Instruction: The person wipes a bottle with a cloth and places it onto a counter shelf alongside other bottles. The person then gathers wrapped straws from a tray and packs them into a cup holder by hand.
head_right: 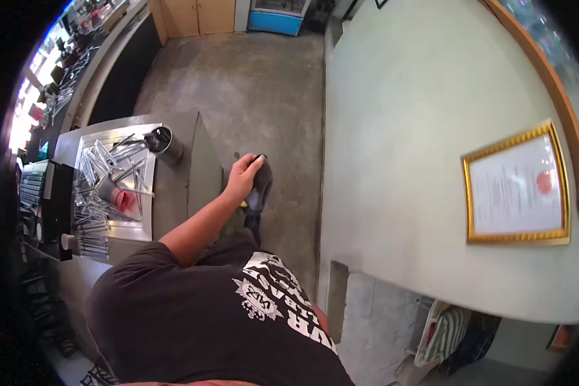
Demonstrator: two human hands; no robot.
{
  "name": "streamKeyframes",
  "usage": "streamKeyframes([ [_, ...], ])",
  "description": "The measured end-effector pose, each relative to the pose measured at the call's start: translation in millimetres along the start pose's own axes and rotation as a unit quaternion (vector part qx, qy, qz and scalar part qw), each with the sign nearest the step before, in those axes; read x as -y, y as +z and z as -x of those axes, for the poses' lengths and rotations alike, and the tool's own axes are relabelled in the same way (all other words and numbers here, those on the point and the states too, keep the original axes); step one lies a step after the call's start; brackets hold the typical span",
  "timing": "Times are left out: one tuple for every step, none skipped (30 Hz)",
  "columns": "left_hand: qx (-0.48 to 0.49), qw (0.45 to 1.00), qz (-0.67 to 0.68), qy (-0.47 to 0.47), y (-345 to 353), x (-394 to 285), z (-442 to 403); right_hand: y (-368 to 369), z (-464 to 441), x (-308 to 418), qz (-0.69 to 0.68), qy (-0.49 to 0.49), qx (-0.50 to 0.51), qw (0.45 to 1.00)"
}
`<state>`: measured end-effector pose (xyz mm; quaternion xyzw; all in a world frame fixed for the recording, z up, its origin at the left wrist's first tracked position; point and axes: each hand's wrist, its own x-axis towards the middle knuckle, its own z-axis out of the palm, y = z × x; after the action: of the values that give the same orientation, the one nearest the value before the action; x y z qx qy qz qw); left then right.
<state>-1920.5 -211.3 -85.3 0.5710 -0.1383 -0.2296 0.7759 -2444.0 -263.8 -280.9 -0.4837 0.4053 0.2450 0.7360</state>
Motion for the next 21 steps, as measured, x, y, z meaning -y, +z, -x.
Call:
streamKeyframes([
  [0.012,1.000,0.002,0.001,9,-5,-25,-14,-11,17,0.006,-0.001,0.004,1.000],
  [0.023,1.000,0.003,-0.001,19,-13,-47,-27,-21,33,0.011,0.000,0.011,1.000],
  [0.031,0.999,0.002,-0.004,29,-21,-65,-40,-32,50,0.017,0.002,0.018,1.000],
  [0.044,0.999,-0.002,0.012,40,-30,-77,-53,-42,65,0.022,0.005,0.027,0.999],
  [0.055,0.998,-0.007,0.029,53,-40,-89,-69,-55,76,0.028,0.008,0.036,0.999],
  [0.062,0.997,-0.014,0.048,64,-48,-104,-85,-69,89,0.036,0.011,0.050,0.998],
  [0.075,0.996,0.016,0.055,76,-50,-115,-101,-82,102,0.038,0.015,0.068,0.997],
  [0.088,0.993,0.046,0.064,84,-50,-120,-120,-97,114,0.038,0.020,0.087,0.995],
  [0.107,0.992,0.053,0.046,87,-51,-125,-142,-115,122,0.019,0.036,0.103,0.994],
  [0.126,0.990,0.061,0.030,89,-51,-130,-162,-132,133,-0.051,0.076,0.097,0.991],
  [0.145,0.987,0.070,0.015,90,-52,-136,-159,-126,187,-0.090,0.071,0.143,0.983],
  [0.137,0.988,0.064,0.017,90,-55,-141,-149,-118,245,-0.068,0.058,0.143,0.986],
  [0.125,0.990,0.058,0.022,90,-58,-147,-151,-115,286,-0.021,0.047,0.123,0.991],
  [0.112,0.992,0.028,0.040,86,-46,-158,-157,-118,323,0.023,0.036,0.107,0.993],
  [0.102,0.995,0.016,0.011,82,-57,-162,-164,-119,356,0.063,0.025,0.095,0.993],
  [0.084,0.996,0.016,0.007,80,-55,-170,-170,-119,388,0.093,0.018,0.089,0.992],
  [0.068,0.998,0.016,0.001,79,-53,-176,-176,-120,420,0.119,0.010,0.085,0.989],
  [0.049,0.999,0.001,0.006,78,-49,-185,-181,-126,451,0.146,-0.002,0.083,0.986],
  [0.031,0.999,-0.017,0.014,77,-42,-196,-185,-130,483,0.167,-0.011,0.086,0.982],
  [0.015,0.999,-0.035,0.021,77,-39,-206,-188,-135,513,0.188,-0.020,0.089,0.978],
  [-0.007,0.999,-0.031,0.021,80,-45,-214,-189,-142,542,0.206,-0.030,0.094,0.973],
])
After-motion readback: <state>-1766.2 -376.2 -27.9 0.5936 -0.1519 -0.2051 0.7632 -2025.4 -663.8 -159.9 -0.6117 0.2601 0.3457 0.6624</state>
